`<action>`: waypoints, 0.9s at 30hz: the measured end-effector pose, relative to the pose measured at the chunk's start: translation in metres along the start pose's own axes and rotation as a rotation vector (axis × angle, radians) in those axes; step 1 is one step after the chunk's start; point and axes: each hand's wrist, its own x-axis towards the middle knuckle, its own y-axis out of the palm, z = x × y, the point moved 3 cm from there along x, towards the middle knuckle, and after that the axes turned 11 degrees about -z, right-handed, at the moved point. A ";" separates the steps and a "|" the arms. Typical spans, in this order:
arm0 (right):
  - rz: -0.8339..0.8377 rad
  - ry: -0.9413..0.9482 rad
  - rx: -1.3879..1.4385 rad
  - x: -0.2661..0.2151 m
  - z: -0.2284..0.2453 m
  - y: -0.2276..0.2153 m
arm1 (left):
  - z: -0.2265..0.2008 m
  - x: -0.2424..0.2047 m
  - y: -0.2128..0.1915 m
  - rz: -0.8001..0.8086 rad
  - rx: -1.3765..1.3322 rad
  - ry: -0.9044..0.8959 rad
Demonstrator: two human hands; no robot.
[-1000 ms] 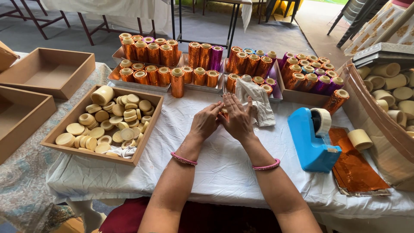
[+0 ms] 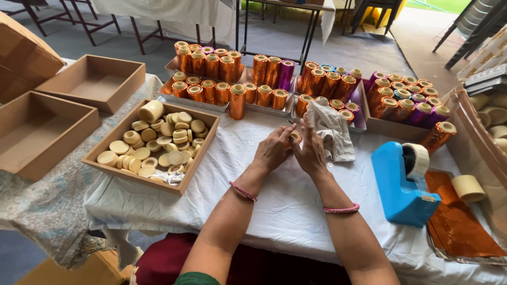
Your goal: Polishing cylindrical wooden components with a cloth at a workstation.
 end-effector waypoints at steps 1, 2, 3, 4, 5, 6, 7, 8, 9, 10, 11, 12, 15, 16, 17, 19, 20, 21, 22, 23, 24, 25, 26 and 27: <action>-0.002 0.000 0.004 0.002 0.007 -0.002 | -0.001 0.004 0.000 0.000 0.004 0.002; -0.004 -0.003 -0.020 0.004 0.012 -0.006 | -0.001 0.008 0.001 0.034 0.070 -0.070; -0.007 -0.006 -0.044 0.005 0.018 -0.009 | 0.000 0.011 0.003 0.067 0.135 -0.142; -0.007 -0.006 -0.043 0.006 0.019 -0.010 | 0.008 0.011 0.003 0.067 0.136 -0.142; -0.007 -0.005 -0.062 0.006 0.020 -0.010 | 0.015 0.012 -0.002 -0.097 0.190 -0.091; -0.008 -0.004 -0.080 0.007 0.022 -0.010 | 0.021 0.013 -0.007 -0.263 0.243 -0.038; -0.009 -0.005 -0.079 0.006 0.021 -0.010 | 0.033 0.013 -0.002 -0.264 0.245 -0.037; -0.007 -0.015 -0.072 0.006 0.021 -0.010 | 0.049 0.015 0.001 -0.294 0.275 -0.156; -0.006 -0.025 -0.065 0.006 0.020 -0.009 | 0.064 0.015 0.004 -0.323 0.305 -0.276; -0.007 -0.026 -0.065 0.006 0.020 -0.009 | 0.063 0.017 -0.002 -0.325 0.305 -0.274; -0.005 -0.036 -0.053 0.006 0.021 -0.008 | 0.062 0.018 -0.008 -0.330 0.313 -0.324; -0.002 -0.044 -0.042 0.005 0.020 -0.008 | 0.061 0.019 -0.013 -0.333 0.319 -0.375; 0.021 -0.008 -0.027 0.006 0.026 -0.010 | 0.069 0.017 -0.006 -0.484 0.423 -0.183; 0.022 -0.006 -0.029 0.006 0.025 -0.010 | 0.062 0.019 -0.010 -0.482 0.422 -0.183; 0.012 -0.034 -0.023 0.006 0.025 -0.010 | 0.055 0.020 -0.014 -0.439 0.521 -0.186; 0.002 -0.060 -0.013 0.006 0.025 -0.009 | 0.052 0.019 -0.018 -0.393 0.624 -0.187; 0.019 -0.043 -0.021 0.006 0.025 -0.009 | 0.057 0.015 -0.013 -0.285 0.548 -0.253; 0.036 -0.027 -0.028 0.006 0.024 -0.008 | 0.062 0.012 -0.009 -0.177 0.470 -0.317; 0.037 -0.028 -0.027 0.006 0.025 -0.008 | 0.062 0.011 -0.009 -0.178 0.471 -0.318; 0.019 -0.067 -0.018 0.006 0.027 -0.008 | 0.061 0.010 -0.009 -0.170 0.493 -0.296; 0.001 -0.107 -0.010 0.006 0.028 -0.009 | 0.060 0.010 -0.008 -0.162 0.513 -0.273; 0.001 -0.108 -0.011 0.005 0.028 -0.008 | 0.061 0.010 -0.007 -0.164 0.513 -0.273; 0.013 -0.106 -0.021 0.005 0.027 -0.008 | 0.062 0.010 -0.006 -0.170 0.514 -0.278; 0.025 -0.105 -0.030 0.004 0.026 -0.007 | 0.063 0.010 -0.005 -0.177 0.516 -0.283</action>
